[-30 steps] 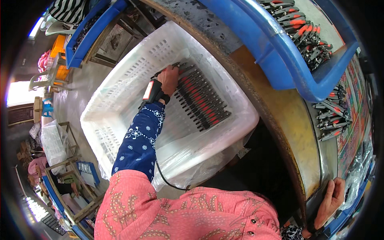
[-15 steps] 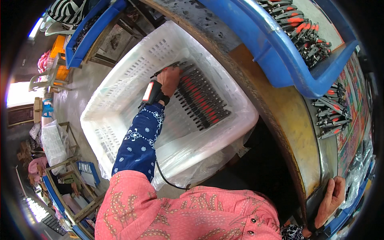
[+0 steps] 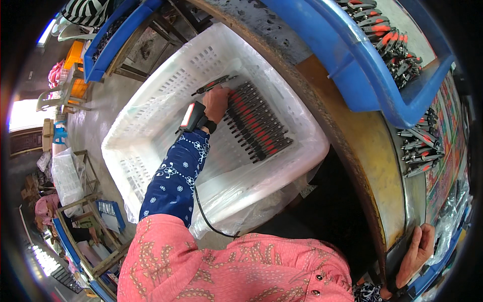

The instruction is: The person uses a hot glue gun to apply glue to the ends of small black handles with red tips, then places each finished handle into a white basket. The person repeats this process for several handles and arranges them in the basket.

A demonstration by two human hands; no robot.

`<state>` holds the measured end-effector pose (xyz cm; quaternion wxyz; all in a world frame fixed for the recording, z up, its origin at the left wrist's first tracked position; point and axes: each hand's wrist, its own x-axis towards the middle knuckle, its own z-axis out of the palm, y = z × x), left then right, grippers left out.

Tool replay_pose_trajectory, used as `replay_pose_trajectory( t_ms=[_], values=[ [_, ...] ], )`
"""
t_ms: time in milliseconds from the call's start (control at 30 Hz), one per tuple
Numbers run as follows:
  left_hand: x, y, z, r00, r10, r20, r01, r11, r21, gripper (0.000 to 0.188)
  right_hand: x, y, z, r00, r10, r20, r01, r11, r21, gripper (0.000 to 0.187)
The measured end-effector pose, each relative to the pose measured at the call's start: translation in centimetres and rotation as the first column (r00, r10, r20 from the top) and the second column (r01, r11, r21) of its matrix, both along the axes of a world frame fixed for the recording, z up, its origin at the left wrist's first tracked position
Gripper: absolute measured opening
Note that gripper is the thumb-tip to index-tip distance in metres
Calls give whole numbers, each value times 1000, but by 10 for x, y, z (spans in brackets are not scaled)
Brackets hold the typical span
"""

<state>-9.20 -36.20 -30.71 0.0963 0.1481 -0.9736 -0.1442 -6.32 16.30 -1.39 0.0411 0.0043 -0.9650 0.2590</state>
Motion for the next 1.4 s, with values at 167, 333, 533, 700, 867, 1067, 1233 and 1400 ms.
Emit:
replay_pose_trajectory(
  t_ms=[167,333,533,700,867,1067,1233,1400],
  values=[
    [7,-6,1,981,113,-157,-121,992,-45,18,0,1,0,1000,10,11,-10,1000,-7,15],
    [11,-25,-3,986,143,-80,-154,976,-157,20,0,2,-1,1000,25,-6,-25,999,-24,14],
    [9,-22,-9,990,134,-33,-138,948,-288,15,-1,3,0,999,33,3,-33,999,6,13],
    [9,-18,2,994,110,-24,-112,953,-282,14,0,5,1,1000,18,25,-18,1000,2,13],
    [-2,-16,13,997,71,19,-64,967,-247,16,-1,6,-1,1000,30,7,-30,1000,-6,13],
    [-10,-14,16,999,19,46,-3,947,-320,15,-1,4,1,1000,30,8,-30,999,11,14],
    [-10,-13,16,999,22,47,-5,941,-337,13,0,3,1,999,9,33,-8,999,-31,14],
    [-12,-11,16,996,44,74,-16,938,-348,10,0,3,0,1000,11,6,-11,1000,-2,14]
  ],
)
